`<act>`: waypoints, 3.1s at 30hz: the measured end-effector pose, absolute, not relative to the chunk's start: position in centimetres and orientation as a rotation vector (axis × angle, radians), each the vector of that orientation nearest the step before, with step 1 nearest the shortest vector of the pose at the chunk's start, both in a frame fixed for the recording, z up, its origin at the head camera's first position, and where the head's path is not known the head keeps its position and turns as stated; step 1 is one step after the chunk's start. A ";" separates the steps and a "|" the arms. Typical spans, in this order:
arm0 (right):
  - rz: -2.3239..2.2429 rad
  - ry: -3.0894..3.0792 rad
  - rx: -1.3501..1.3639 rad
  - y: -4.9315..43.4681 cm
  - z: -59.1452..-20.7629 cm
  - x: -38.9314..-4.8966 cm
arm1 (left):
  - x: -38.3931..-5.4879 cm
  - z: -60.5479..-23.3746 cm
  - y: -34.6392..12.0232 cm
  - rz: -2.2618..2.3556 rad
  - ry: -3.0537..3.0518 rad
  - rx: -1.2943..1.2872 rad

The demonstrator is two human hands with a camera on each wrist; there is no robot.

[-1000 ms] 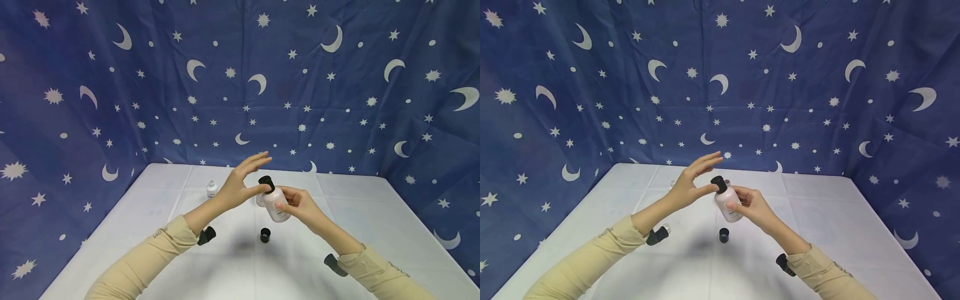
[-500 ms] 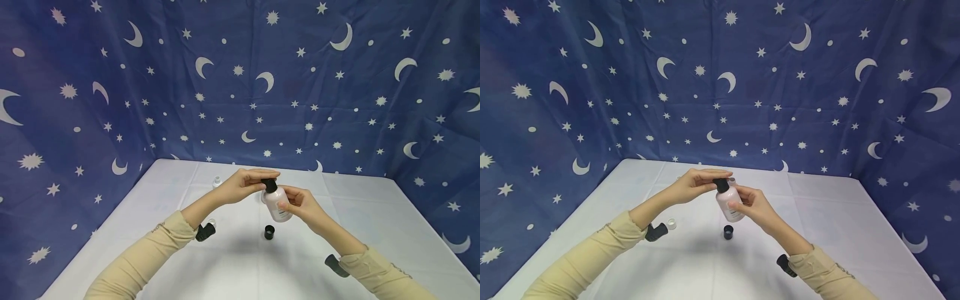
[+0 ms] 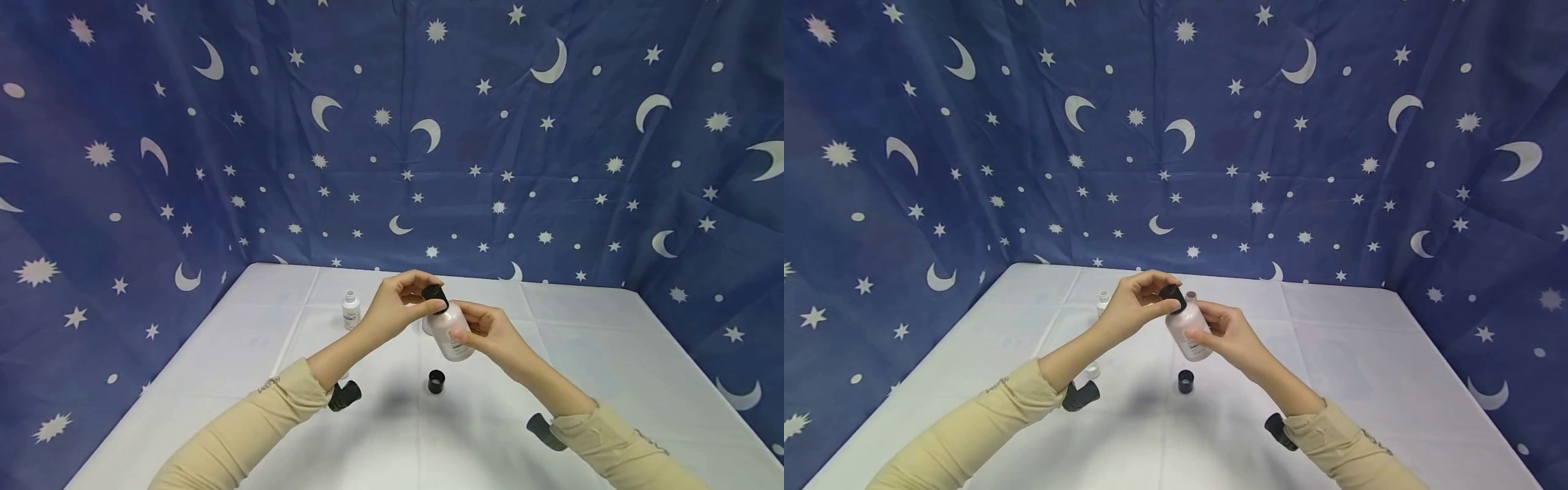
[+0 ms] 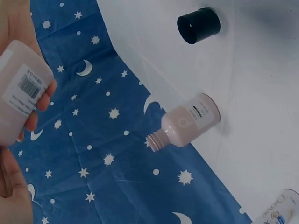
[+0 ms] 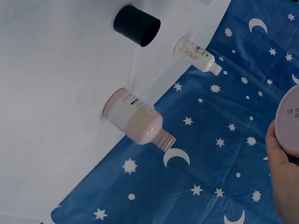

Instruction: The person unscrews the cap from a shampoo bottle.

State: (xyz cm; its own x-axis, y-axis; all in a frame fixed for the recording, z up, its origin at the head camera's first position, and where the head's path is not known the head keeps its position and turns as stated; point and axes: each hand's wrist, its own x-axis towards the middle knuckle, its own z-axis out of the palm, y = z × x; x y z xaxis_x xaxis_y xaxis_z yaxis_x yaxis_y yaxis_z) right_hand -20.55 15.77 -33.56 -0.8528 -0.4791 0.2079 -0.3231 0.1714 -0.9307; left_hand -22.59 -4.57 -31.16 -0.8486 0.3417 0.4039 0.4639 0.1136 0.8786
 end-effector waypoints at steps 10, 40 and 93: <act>-1.764 2.346 -0.747 16.2 -33.7 -20.2 | -22.5 -31.2 -4.0 -1.803 -2.297 -0.883; -1.784 2.300 -0.763 16.7 -34.5 -19.7 | -22.1 -31.8 -5.4 -1.837 -2.254 -1.090; -1.810 2.295 -0.787 15.7 -33.0 -20.6 | -22.6 -31.4 -5.5 -1.596 -2.053 -1.012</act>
